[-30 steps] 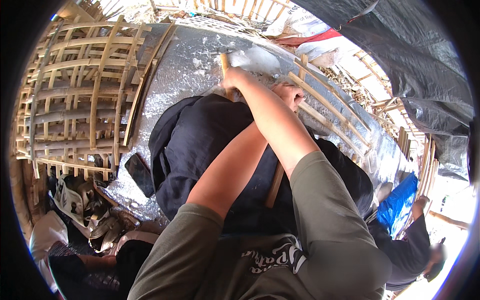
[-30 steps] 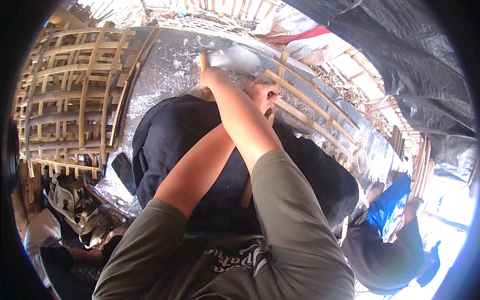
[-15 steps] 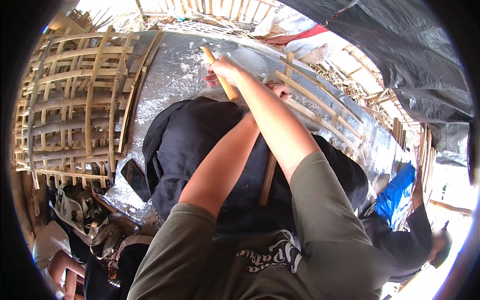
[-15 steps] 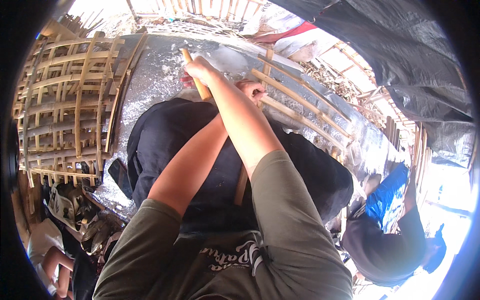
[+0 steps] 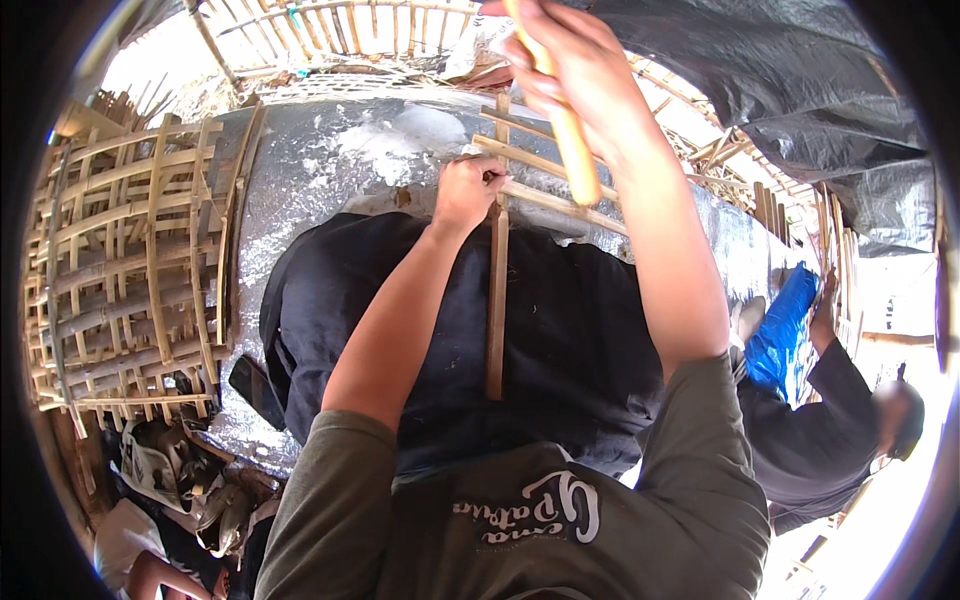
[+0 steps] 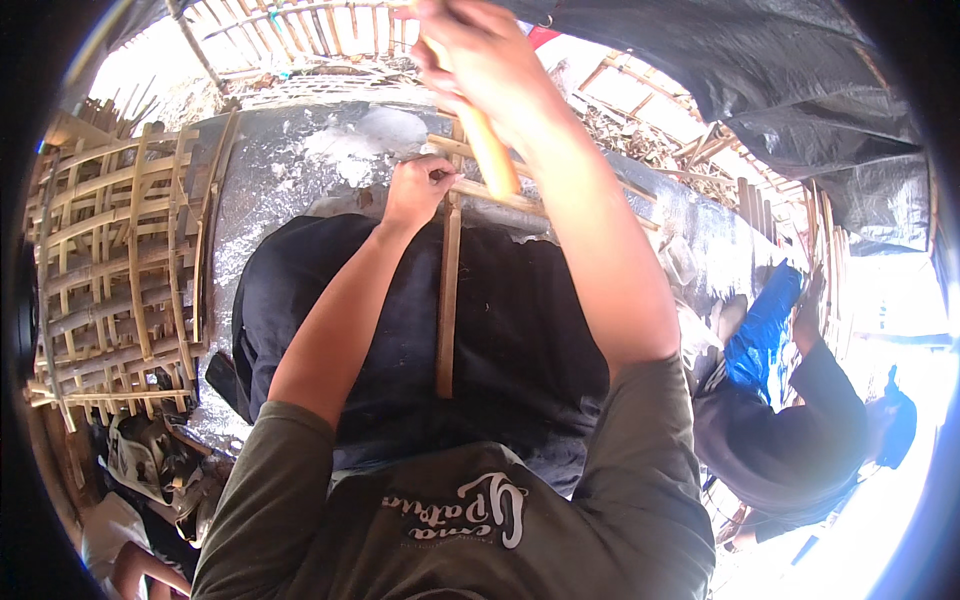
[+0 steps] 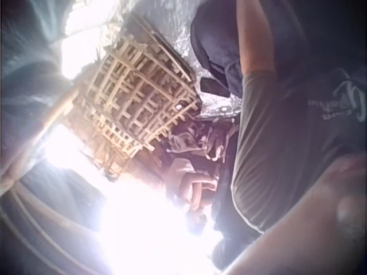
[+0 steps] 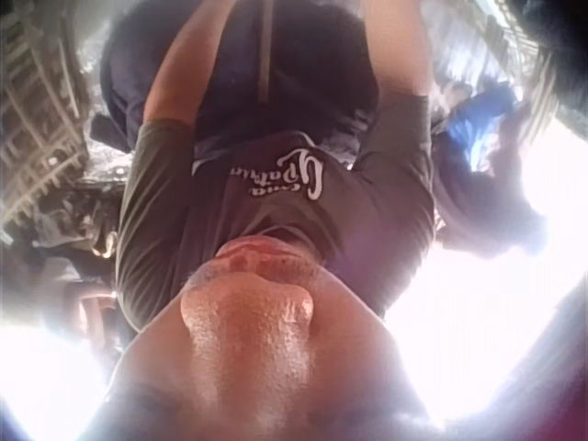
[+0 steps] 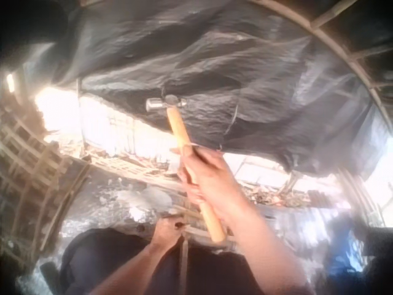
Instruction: The person assembles a bamboo frame by positioning thin bamboo strips and hammering nails to secure them. The person repeatedly adjusts the strips and uses a hammer to fasten them to a larger bamboo structure.
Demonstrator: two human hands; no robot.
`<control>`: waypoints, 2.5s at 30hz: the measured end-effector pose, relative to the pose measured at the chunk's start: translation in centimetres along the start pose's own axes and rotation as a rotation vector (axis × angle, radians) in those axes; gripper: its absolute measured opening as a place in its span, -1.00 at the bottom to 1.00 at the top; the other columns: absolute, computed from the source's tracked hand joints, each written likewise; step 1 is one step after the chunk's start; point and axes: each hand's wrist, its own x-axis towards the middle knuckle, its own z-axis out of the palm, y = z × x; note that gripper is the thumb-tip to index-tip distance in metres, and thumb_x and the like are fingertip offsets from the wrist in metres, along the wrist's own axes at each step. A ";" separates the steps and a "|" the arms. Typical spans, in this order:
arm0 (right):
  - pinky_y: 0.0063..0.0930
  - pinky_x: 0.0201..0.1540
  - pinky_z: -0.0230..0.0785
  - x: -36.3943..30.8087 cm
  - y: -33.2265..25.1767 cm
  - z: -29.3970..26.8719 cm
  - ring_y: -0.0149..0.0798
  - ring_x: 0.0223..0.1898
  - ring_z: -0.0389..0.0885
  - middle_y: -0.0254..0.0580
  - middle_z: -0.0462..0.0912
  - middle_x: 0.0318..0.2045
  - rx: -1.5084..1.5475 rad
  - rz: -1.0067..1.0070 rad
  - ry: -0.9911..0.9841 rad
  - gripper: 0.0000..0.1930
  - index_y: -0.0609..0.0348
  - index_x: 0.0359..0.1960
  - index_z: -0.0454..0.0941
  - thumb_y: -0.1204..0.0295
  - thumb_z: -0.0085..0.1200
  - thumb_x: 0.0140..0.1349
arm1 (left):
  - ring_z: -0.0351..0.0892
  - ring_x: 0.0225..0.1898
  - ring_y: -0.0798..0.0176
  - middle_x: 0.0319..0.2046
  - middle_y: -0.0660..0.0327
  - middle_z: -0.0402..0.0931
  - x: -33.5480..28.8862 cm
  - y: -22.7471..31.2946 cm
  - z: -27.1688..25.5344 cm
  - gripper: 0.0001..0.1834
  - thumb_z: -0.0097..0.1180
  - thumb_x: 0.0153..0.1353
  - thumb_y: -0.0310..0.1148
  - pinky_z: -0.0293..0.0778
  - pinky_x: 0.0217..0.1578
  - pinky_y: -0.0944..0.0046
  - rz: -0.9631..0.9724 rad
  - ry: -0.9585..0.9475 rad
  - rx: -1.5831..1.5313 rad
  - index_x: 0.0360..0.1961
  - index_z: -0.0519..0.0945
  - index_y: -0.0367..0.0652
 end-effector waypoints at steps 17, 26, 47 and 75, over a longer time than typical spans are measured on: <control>0.12 -0.30 0.38 -12.2 14.9 -3.3 0.33 -0.29 0.59 0.23 0.61 -0.42 -0.937 -0.077 0.637 -0.80 0.21 -0.01 0.44 0.41 -0.04 0.41 | 0.60 -0.51 0.30 -0.50 0.17 0.68 0.4 0.7 0.0 -0.78 0.43 0.05 -0.31 0.51 -0.38 0.31 -0.059 -0.034 0.019 -0.35 0.74 -0.23; 0.15 -0.35 0.39 -12.4 17.4 -4.1 0.33 -0.36 0.59 0.25 0.59 -0.46 -0.987 -0.134 0.630 -0.81 0.20 -0.02 0.43 0.47 -0.04 0.39 | 0.67 -0.48 0.19 -0.47 0.09 0.69 0.4 1.8 -0.2 -0.80 0.41 0.04 -0.35 0.55 -0.34 0.26 -0.058 -0.054 0.075 -0.38 0.72 -0.26; 0.21 -0.39 0.42 -12.8 20.6 -3.0 0.37 -0.44 0.59 0.27 0.58 -0.55 -1.109 -0.132 0.623 -0.73 0.13 0.09 0.33 0.46 -0.04 0.38 | 0.65 -0.52 0.21 -0.52 0.11 0.68 0.6 1.0 -0.2 -0.75 0.42 0.04 -0.23 0.53 -0.36 0.25 -0.057 -0.058 0.116 -0.38 0.75 -0.21; 0.16 -0.43 0.40 -12.4 20.5 -2.6 0.36 -0.45 0.58 0.33 0.56 -0.53 -1.006 -0.268 0.684 -0.68 0.29 0.11 0.30 0.54 -0.03 0.35 | 0.53 -0.61 0.29 -0.57 0.19 0.65 0.5 0.8 -0.1 -0.77 0.41 0.06 -0.20 0.45 -0.46 0.27 -0.079 -0.084 0.135 -0.38 0.76 -0.13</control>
